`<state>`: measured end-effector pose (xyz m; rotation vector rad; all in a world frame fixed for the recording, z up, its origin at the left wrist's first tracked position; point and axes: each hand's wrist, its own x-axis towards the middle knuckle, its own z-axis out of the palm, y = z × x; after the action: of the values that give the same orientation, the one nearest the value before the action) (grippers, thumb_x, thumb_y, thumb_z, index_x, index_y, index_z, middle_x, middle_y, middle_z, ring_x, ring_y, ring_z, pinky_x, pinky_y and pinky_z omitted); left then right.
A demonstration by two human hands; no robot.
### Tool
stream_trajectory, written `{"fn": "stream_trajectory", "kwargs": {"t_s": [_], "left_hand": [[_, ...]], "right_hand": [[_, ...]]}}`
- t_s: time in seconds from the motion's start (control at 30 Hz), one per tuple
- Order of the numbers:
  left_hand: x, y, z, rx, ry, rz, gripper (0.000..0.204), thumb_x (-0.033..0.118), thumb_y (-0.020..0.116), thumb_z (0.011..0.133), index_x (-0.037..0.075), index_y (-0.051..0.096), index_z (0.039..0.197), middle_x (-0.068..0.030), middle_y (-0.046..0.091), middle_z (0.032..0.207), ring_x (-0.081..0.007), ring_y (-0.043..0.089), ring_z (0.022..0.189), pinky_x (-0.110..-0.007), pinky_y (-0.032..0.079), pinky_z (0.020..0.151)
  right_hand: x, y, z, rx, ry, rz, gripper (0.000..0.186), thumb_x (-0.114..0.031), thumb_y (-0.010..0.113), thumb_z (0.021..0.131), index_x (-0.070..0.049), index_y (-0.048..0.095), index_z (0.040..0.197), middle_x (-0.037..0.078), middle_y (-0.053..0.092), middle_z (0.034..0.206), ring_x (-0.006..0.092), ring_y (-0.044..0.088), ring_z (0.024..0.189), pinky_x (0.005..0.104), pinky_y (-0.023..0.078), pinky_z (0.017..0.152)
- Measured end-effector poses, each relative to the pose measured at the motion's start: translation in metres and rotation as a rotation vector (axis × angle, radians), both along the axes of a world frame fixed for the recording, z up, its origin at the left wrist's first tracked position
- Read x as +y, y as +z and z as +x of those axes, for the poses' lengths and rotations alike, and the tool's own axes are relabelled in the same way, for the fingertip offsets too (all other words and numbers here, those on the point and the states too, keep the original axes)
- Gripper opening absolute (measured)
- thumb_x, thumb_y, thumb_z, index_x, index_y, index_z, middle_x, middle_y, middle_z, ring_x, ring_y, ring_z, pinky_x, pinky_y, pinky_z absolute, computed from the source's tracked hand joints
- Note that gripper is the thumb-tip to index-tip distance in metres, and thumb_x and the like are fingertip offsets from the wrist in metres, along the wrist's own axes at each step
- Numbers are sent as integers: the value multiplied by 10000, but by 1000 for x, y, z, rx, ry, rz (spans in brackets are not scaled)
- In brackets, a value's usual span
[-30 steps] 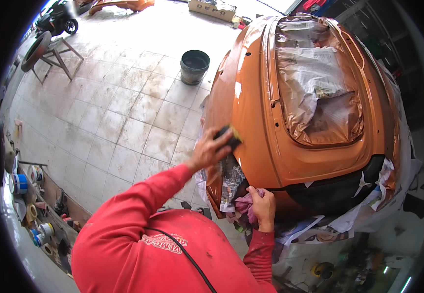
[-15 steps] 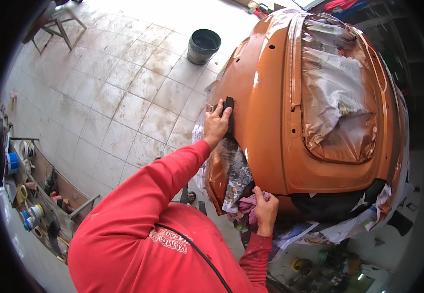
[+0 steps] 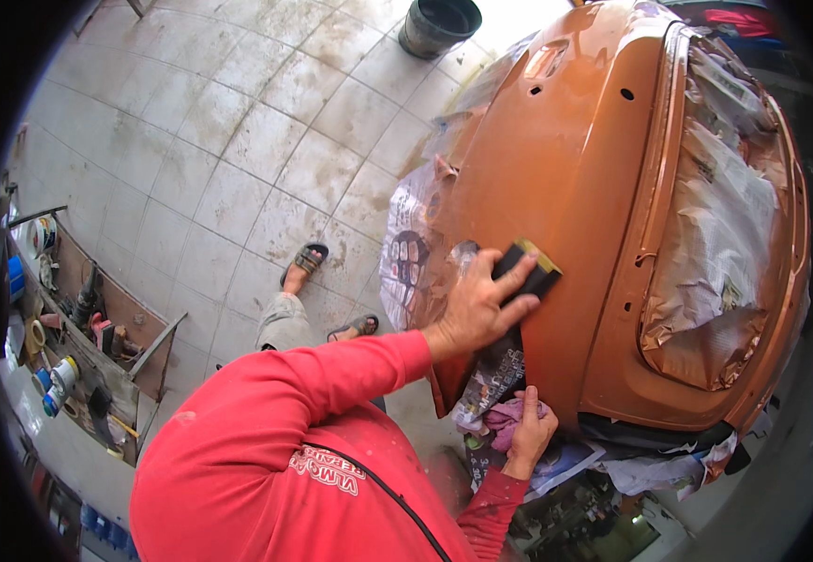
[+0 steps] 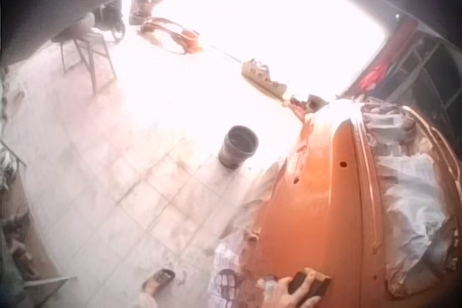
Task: The person sands the surface of an orange car trunk lid with a sanding block, moving across different areas and occasionally wiping the surface with a cloth. The trunk lid is partially masked with protective film and newspaper.
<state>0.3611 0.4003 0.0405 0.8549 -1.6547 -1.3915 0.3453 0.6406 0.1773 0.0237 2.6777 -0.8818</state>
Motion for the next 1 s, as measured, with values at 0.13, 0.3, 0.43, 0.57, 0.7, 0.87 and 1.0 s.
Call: {"fn": "stream_trajectory", "kwargs": {"t_s": [0.13, 0.3, 0.43, 0.57, 0.7, 0.87, 1.0], "left_hand": [[-49, -104, -15, -309, 1, 223, 622, 452, 699, 1051, 121, 601, 1568, -320, 613, 1136, -454, 647, 981, -496, 555, 862], [-19, -52, -1, -171, -83, 212, 652, 404, 757, 1027, 165, 584, 1608, -276, 592, 1195, -459, 640, 1078, -478, 555, 948], [-24, -63, -1, -117, -105, 224, 646, 382, 743, 1045, 154, 564, 1622, -245, 568, 1243, -418, 638, 1099, -451, 548, 976], [-45, -63, -13, -202, -60, 371, 654, 403, 751, 1029, 167, 580, 1615, -240, 585, 1225, -410, 645, 1078, -457, 548, 969], [2, 2, 11, -36, -196, -54, 691, 428, 796, 966, 202, 603, 1589, -263, 584, 1272, -440, 634, 1090, -516, 553, 965], [-47, -127, -24, -527, -124, -257, 233, 211, 592, 1093, 132, 709, 1279, -292, 547, 1594, -446, 706, 1022, -507, 623, 847], [-47, -203, -33, -307, -127, 521, 564, 416, 576, 1129, 166, 543, 1633, -427, 586, 1412, -539, 697, 1035, -557, 570, 894]], "right_hand": [[-8, -6, 4, 121, 63, 10, 492, -413, 762, 1063, 56, 799, 919, 46, 727, 830, 145, 638, 765, 322, 501, 749], [-6, -1, 9, 35, -23, 20, 481, -418, 756, 1067, 37, 795, 916, 46, 738, 848, 136, 629, 766, 305, 495, 747], [1, -4, 11, 21, -50, -11, 473, -393, 744, 1077, 54, 799, 934, 55, 740, 842, 147, 651, 775, 318, 510, 756], [-11, -1, 1, 1, -21, 27, 449, -375, 748, 1077, 49, 798, 938, 68, 756, 851, 147, 668, 782, 321, 524, 764], [4, -7, 4, 54, -6, 4, 452, -371, 740, 1083, 49, 795, 926, 73, 759, 839, 156, 674, 770, 322, 526, 764], [-1, -4, 4, 28, 11, 28, 449, -362, 741, 1080, 52, 793, 915, 85, 768, 843, 160, 684, 783, 328, 530, 766], [5, -11, 4, 78, 43, 18, 473, -393, 731, 1086, 42, 787, 907, 63, 747, 814, 144, 667, 738, 323, 527, 717]]}}
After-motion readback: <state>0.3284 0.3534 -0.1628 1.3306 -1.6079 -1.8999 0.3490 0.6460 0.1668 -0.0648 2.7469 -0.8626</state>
